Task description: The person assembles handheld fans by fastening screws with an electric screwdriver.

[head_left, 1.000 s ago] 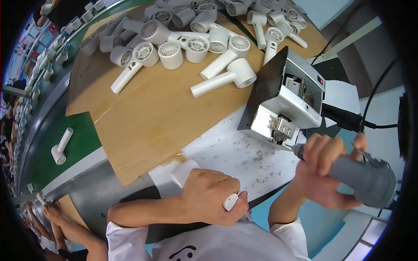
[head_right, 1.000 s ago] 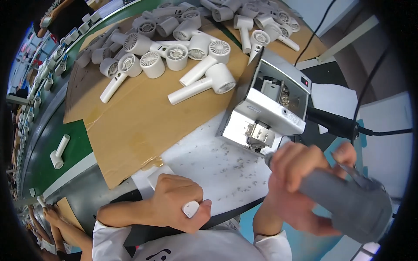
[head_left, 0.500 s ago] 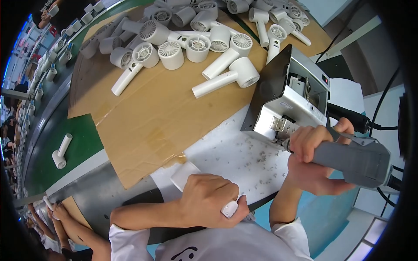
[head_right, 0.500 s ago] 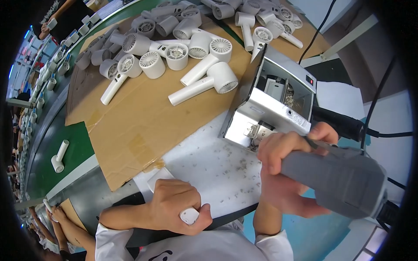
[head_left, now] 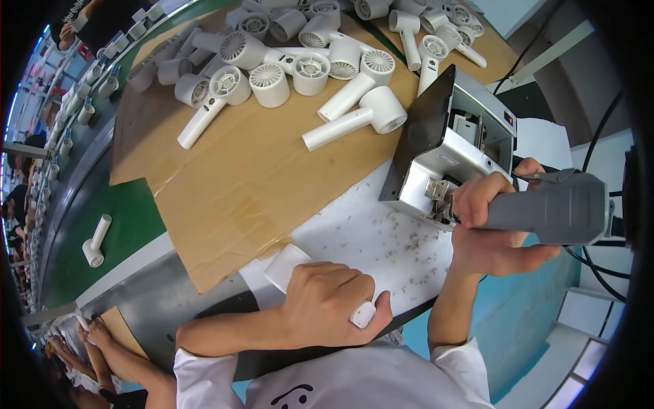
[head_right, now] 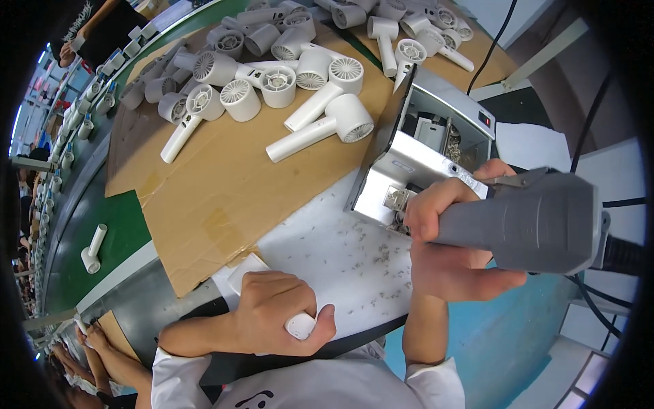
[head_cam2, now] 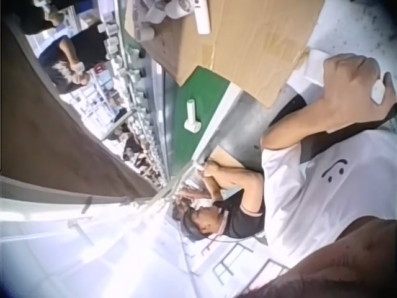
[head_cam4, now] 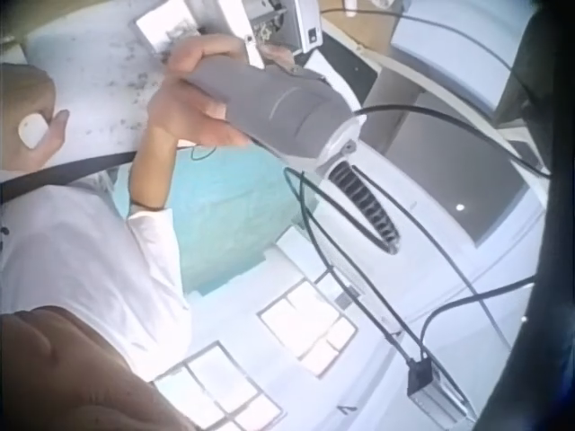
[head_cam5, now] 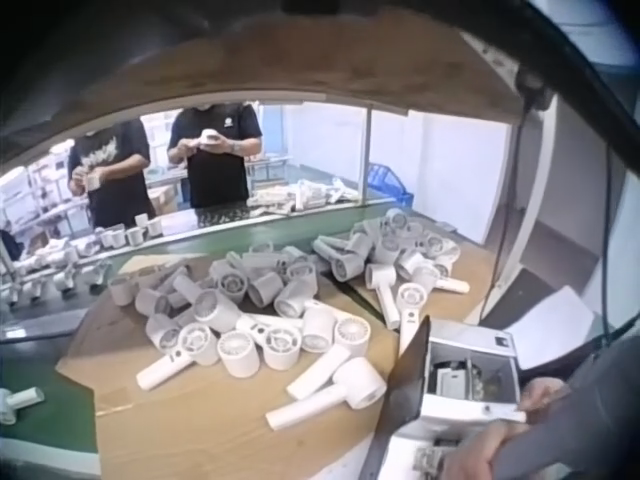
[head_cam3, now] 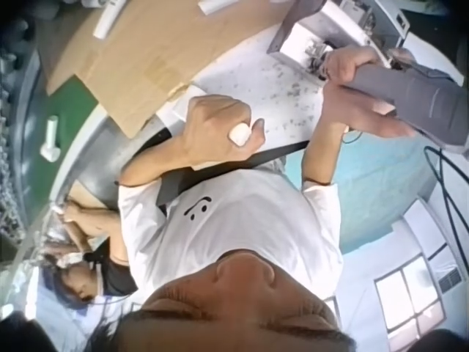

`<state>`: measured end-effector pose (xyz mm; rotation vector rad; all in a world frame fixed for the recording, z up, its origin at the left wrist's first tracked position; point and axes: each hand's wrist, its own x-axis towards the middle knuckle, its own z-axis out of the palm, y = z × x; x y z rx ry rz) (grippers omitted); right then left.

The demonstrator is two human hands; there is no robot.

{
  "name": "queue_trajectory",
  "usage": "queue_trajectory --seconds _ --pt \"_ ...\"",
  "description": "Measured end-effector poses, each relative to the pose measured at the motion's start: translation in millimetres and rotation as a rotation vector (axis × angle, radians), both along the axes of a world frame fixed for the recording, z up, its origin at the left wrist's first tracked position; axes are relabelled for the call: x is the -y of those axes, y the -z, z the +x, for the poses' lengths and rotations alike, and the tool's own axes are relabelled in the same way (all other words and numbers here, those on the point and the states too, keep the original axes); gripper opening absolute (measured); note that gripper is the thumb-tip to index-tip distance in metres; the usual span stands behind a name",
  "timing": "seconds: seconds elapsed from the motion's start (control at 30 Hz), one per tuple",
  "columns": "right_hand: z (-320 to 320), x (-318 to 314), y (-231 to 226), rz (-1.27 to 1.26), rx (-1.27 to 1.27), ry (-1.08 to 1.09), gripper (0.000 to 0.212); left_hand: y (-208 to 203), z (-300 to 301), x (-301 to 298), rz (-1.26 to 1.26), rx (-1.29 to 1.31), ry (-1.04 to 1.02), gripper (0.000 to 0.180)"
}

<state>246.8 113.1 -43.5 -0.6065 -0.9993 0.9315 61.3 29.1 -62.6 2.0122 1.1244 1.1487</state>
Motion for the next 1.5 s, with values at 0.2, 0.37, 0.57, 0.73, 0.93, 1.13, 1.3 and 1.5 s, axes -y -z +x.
queue_trajectory --seconds 0.2,0.37,0.57,0.73,0.93,1.13,1.3,1.5 --pt "-2 3 -3 -0.049 0.079 0.027 0.104 -1 1 -4 0.019 0.030 0.004 0.027" --pt "-15 2 0 -0.067 0.184 0.178 0.094 -3 1 -2 0.026 0.022 -0.017 0.027" --pt "-7 9 -4 -0.230 -0.063 0.071 0.081 2 0 3 0.060 0.033 -0.032 0.026" --pt "2 48 -24 0.123 -0.160 -0.187 0.077 1 3 3 0.068 0.041 -0.036 0.026" --pt "-17 68 -38 0.109 -0.312 -0.216 0.068 2 3 0 0.039 -0.011 -0.067 0.025" --pt "-23 97 -43 0.096 -0.280 0.073 0.052 3 5 -1 0.032 -0.013 -0.044 0.025" --pt "-34 98 -43 0.112 -0.245 -0.095 0.043 5 6 0 0.029 -0.026 -0.055 0.024" --pt "-27 93 -40 0.058 -0.133 -0.323 0.046 6 5 0 0.019 -0.019 -0.021 0.023"
